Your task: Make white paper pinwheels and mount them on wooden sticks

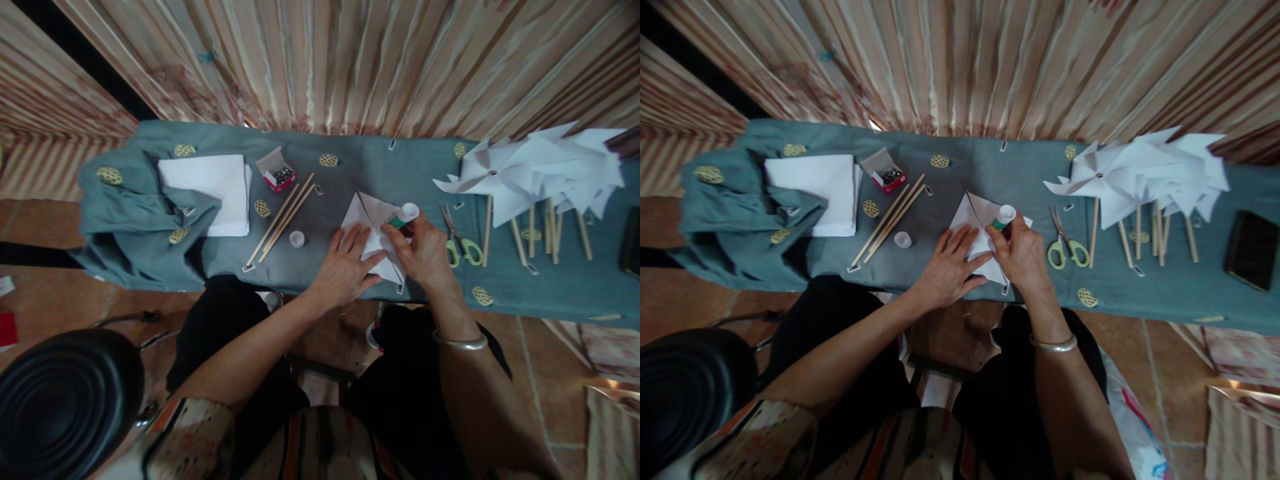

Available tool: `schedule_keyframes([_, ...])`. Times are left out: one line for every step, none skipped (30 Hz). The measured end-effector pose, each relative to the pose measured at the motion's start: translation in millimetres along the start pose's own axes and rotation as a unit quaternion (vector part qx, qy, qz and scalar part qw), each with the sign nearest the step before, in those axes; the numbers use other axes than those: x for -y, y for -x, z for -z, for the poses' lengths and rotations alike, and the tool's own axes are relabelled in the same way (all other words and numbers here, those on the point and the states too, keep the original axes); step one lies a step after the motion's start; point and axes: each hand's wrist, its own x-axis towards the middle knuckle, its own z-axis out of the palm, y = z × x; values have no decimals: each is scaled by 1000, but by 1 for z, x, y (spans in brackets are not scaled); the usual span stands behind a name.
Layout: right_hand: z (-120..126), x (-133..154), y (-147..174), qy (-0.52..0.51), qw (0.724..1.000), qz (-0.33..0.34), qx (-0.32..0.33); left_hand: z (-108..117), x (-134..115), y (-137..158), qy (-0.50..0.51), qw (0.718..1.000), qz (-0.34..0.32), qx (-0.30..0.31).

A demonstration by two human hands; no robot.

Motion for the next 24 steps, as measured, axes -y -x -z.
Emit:
schedule_keyframes([0,0,0,3,1000,0,5,0,0,0,-2,1000,0,-3])
schedule_keyframes([1,0,-1,8,1000,-1,10,-1,0,0,-3,1000,0,-5])
schedule_keyframes([1,1,-1,12,1000,-2,14,-1,0,0,-5,1000,0,-6])
schedule_keyframes([2,1,-1,15,1000,-3,18,-1,0,0,-5,1000,1,-5])
schedule_keyframes([2,1,-1,18,1000,-3,20,0,0,0,-6,1000,1,-4])
schedule_keyframes([2,1,-1,18,1000,-3,22,0,0,0,-5,1000,1,-2])
schedule_keyframes([2,1,-1,18,1000,-2,23,0,0,-1,-4,1000,1,0])
schedule_keyframes([3,1,0,15,1000,1,23,0,0,-1,-3,1000,2,2])
schedule_keyframes([3,1,0,12,1000,4,23,0,0,-1,-1,1000,3,3])
schedule_keyframes([3,2,0,9,1000,6,22,0,0,-1,0,1000,4,4])
schedule_keyframes([3,2,1,5,1000,9,21,0,0,-1,2,1000,5,4])
schedule_keyframes([3,1,1,1,1000,10,21,0,0,0,3,1000,4,5])
schedule_keyframes([4,1,1,-6,1000,8,22,0,0,0,3,1000,2,4])
schedule_keyframes([4,0,1,-15,1000,3,24,0,0,0,3,1000,1,4])
schedule_keyframes([3,-1,1,-29,999,-5,26,0,0,0,2,1000,-1,4])
schedule_keyframes([3,-3,1,-50,998,-16,27,0,0,0,1,1000,-2,4])
schedule_keyframes([3,-6,1,-83,996,-32,29,0,0,0,0,1000,-2,3])
schedule_keyframes([3,-9,1,-131,989,-53,30,0,0,0,0,1000,-1,1])
schedule_keyframes([4,-11,1,-194,978,-76,29,0,1,0,2,1000,0,0])
schedule_keyframes([5,-14,1,-266,958,-101,26,-1,1,0,4,1000,1,-2])
schedule_keyframes([6,-16,2,-341,932,-126,21,-1,1,0,7,1000,2,-3])
schedule_keyframes([8,-17,2,-409,900,-150,16,-2,1,0,11,1000,2,-3])
schedule_keyframes([11,-17,2,-467,867,-174,14,-2,1,0,15,1000,3,-3])
schedule_keyframes([14,-17,2,-512,836,-196,15,-2,1,0,18,1000,3,-2])
